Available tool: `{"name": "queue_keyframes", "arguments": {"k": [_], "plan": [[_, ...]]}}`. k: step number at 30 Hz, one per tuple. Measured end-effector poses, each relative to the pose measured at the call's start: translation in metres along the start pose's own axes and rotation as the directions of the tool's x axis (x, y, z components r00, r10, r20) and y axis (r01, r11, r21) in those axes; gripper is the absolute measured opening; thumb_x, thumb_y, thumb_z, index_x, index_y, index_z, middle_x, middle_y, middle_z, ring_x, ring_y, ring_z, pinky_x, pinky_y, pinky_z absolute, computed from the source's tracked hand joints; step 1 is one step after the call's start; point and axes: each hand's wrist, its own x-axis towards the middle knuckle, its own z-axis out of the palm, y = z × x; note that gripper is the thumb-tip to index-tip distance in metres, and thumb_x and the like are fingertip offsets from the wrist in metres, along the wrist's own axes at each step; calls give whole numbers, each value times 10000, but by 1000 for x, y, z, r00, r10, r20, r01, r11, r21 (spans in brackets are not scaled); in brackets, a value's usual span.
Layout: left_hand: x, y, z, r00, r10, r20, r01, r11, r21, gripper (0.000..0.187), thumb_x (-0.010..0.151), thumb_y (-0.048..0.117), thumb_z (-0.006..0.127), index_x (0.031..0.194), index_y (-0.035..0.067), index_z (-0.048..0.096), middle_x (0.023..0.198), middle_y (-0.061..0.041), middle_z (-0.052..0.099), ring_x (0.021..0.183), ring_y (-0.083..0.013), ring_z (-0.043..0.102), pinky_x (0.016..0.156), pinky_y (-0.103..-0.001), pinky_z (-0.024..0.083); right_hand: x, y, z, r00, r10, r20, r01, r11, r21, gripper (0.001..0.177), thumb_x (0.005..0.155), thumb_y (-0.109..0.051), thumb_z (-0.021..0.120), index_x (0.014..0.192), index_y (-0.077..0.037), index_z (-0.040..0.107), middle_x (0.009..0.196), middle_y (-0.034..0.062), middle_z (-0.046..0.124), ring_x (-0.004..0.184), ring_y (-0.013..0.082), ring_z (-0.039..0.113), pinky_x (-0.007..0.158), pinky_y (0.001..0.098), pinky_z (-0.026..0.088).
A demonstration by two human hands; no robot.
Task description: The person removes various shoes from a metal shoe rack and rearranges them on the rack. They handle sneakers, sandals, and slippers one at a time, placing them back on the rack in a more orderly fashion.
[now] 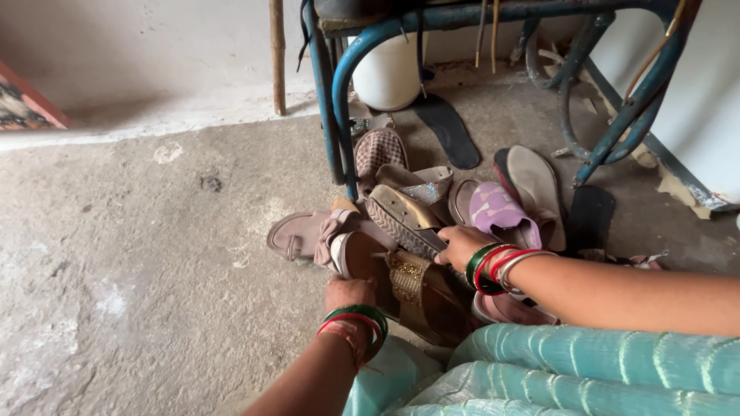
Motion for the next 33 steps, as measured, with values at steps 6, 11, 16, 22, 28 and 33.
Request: {"name": "queue_keyframes", "arguments": {"k": [6, 11, 16, 22, 28, 33], "plan": [[6, 1, 3, 981, 189, 29, -131, 773, -620, 398, 802, 184, 789, 1135, -14, 701, 988, -166, 791, 869, -268, 751, 778, -391, 577, -20, 3, -20, 997, -58, -54, 69, 966, 249, 424, 876, -209, 721, 1270, -53, 707, 1199, 139, 793, 1103, 249, 745, 979, 372, 532], [-8, 37, -27, 984, 176, -13, -129, 666, -735, 469, 887, 309, 807, 1094, -101, 712, 948, -193, 695, 762, -273, 618, 687, -418, 494, -13, 35, -29, 907, -309, -285, 403, 832, 380, 524, 867, -160, 798, 1313, 13, 584, 1265, 180, 679, 1189, 233, 660, 1013, 346, 495], [-47, 91, -68, 994, 99, -35, -81, 516, -853, 435, 859, 365, 798, 1074, -8, 735, 1081, -109, 737, 845, -205, 672, 779, -343, 538, -69, 40, -78, 874, -310, -374, 454, 794, 404, 458, 864, -146, 715, 1291, -21, 607, 1193, 137, 745, 1105, 244, 728, 934, 365, 548], [-96, 131, -97, 934, 257, 248, 71, 546, -835, 400, 894, 374, 704, 1122, 45, 703, 989, -151, 724, 801, -291, 643, 771, -447, 524, -158, 17, -131, 804, -214, -554, 350, 925, 151, 390, 907, -187, 683, 1281, -128, 589, 1140, 122, 746, 1064, 263, 723, 895, 374, 534], [-119, 146, -130, 862, 273, 426, 151, 665, -732, 490, 933, 436, 637, 1129, -8, 703, 982, -212, 760, 845, -342, 694, 835, -426, 551, -196, 29, -171, 600, -403, -691, 524, 851, -41, 374, 909, -92, 642, 1273, -96, 554, 1257, 127, 672, 1195, 283, 654, 991, 377, 497], [-142, 148, -157, 781, 271, 562, 159, 785, -599, 627, 923, 510, 615, 1158, -65, 702, 1058, -217, 767, 887, -337, 704, 915, -396, 540, -229, 32, -204, 338, -632, -698, 607, 713, -351, 418, 847, 76, 565, 1235, -77, 596, 1381, 131, 591, 1437, 322, 469, 1126, 398, 417]]}}
